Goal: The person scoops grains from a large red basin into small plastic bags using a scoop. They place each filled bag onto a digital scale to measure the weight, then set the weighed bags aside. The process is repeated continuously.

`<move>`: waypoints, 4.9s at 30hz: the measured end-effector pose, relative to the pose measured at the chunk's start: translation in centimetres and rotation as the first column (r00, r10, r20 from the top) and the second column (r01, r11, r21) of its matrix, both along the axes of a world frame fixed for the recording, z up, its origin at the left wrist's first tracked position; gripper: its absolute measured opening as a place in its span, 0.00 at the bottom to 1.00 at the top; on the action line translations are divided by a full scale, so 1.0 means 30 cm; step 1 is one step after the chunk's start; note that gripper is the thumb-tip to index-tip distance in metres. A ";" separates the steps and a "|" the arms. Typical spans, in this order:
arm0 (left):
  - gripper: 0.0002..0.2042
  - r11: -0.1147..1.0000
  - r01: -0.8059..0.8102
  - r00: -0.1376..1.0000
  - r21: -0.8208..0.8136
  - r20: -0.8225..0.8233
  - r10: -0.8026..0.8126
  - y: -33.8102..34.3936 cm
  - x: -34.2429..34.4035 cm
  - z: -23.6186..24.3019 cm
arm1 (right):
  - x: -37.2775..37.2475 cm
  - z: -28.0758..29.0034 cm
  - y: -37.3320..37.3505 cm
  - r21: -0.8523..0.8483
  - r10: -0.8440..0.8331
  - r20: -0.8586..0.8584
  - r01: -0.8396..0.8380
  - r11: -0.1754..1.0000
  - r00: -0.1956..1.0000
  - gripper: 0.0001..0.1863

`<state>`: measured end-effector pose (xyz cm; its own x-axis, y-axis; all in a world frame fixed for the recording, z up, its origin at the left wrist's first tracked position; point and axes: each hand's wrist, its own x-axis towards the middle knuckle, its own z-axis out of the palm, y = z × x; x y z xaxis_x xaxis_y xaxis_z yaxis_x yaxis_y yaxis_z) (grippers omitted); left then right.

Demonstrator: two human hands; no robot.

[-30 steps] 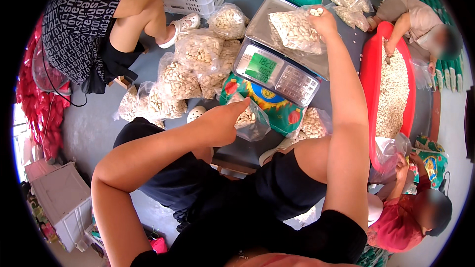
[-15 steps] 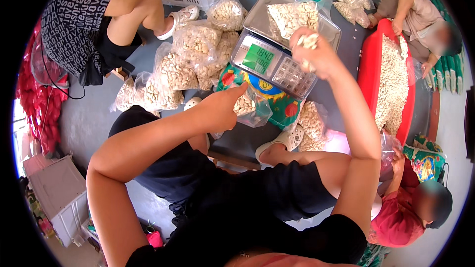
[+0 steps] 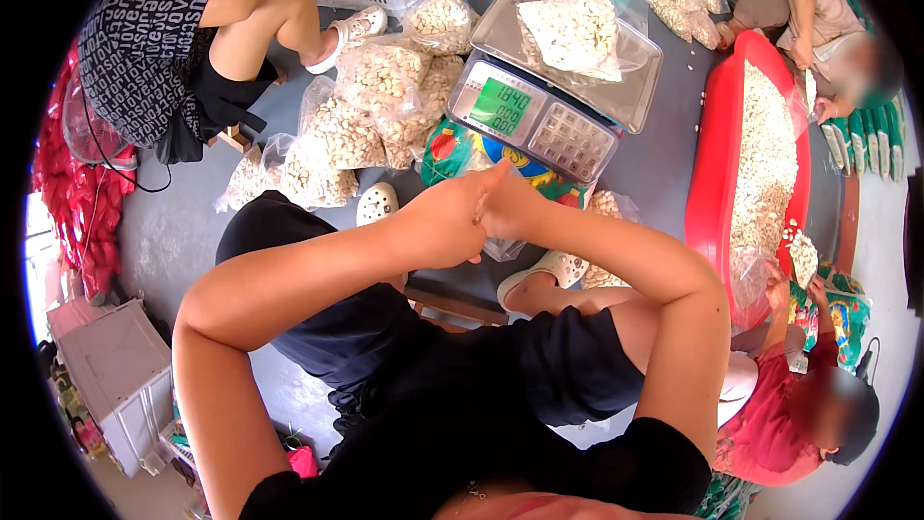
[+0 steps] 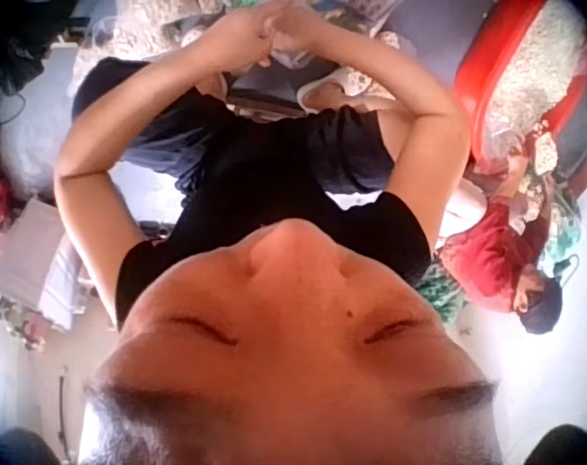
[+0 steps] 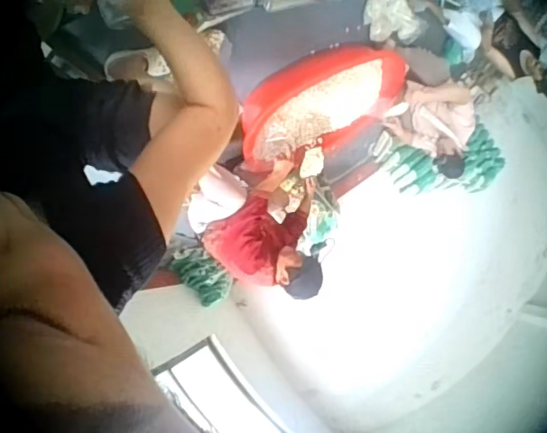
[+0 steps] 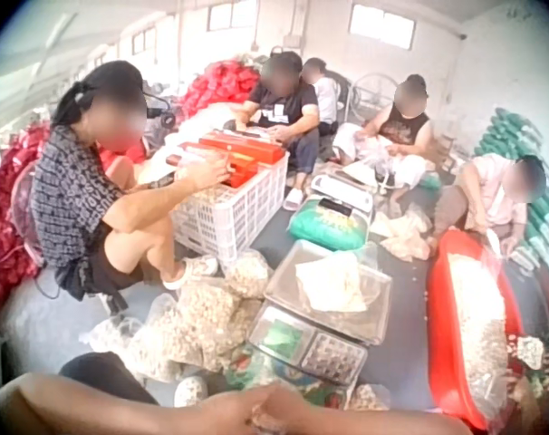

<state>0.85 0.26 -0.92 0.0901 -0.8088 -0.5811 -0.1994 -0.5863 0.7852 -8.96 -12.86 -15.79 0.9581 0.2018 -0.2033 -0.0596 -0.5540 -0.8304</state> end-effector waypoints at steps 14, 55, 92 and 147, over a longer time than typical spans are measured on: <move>0.38 0.998 -0.037 0.999 0.043 -0.031 0.039 0.009 0.037 0.049 | 0.033 0.428 -0.070 -0.644 0.170 -0.147 -0.224 0.731 0.975 0.07; 0.39 0.998 0.002 0.999 0.057 0.043 -0.004 0.055 0.058 -0.040 | 0.360 0.072 -0.934 -0.350 -0.772 0.277 0.809 0.473 0.572 0.22; 0.39 0.999 -0.007 1.000 0.053 0.024 0.005 0.045 0.036 -0.038 | 0.177 0.237 -0.817 0.679 -0.447 -0.512 0.665 0.311 0.733 0.10; 0.36 0.974 -0.214 0.973 -0.072 -0.106 0.206 0.040 -0.022 -0.043 | 0.035 0.279 0.038 -0.279 0.100 -0.168 -0.144 0.950 0.981 0.12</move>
